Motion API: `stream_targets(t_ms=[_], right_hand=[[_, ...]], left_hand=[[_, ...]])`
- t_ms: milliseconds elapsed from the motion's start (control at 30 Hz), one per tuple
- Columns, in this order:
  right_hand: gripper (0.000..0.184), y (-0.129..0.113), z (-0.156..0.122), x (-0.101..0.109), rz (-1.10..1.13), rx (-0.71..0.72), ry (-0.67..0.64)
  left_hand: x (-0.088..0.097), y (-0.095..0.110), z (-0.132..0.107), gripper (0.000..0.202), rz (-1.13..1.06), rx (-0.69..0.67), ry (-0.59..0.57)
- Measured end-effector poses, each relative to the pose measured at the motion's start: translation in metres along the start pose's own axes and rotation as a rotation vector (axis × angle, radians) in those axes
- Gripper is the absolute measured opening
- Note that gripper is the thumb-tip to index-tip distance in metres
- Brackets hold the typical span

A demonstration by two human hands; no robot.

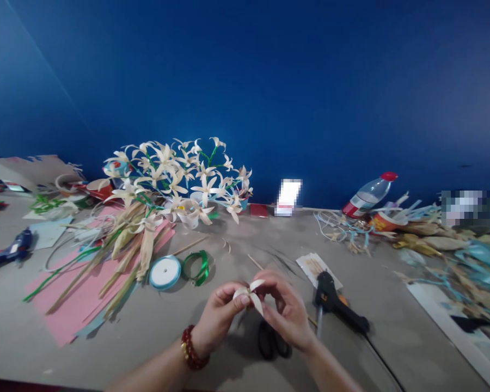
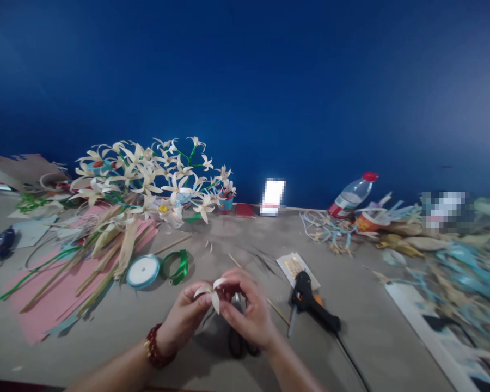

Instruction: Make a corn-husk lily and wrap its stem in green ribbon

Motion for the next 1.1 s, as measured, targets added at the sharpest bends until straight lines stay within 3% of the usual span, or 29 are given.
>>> stream_targets(t_ms=[233, 333, 500, 733, 1100], right_hand=[[0.013, 0.01, 0.002, 0.0, -0.003, -0.133, 0.107], [0.014, 0.011, 0.002, -0.005, -0.033, -0.149, 0.096], [0.02, 0.01, 0.001, -0.021, 0.029, -0.237, -0.069], [0.027, 0.028, -0.006, -0.028, 0.208, -0.403, -0.023], [0.013, 0.014, -0.007, -0.018, -0.173, -0.178, 0.136]], left_hand=[[-0.001, 0.012, 0.006, 0.008, 0.016, -0.136, 0.031], [0.003, 0.017, 0.007, 0.01, 0.013, -0.172, 0.083], [0.003, 0.015, 0.009, 0.015, -0.074, -0.062, 0.097], [-0.008, 0.009, 0.007, 0.016, -0.172, 0.052, -0.015], [-0.002, 0.01, 0.007, 0.009, -0.108, -0.046, 0.046]])
Point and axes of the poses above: each hand's wrist, its own z-axis towards the middle knuckle, its own x-axis out of the back of the hand, y = z × x, the point moved 5 cm from there along z, towards the middle knuckle, and after that the axes turned 7 degrees about -z, right-handed, at the moved point
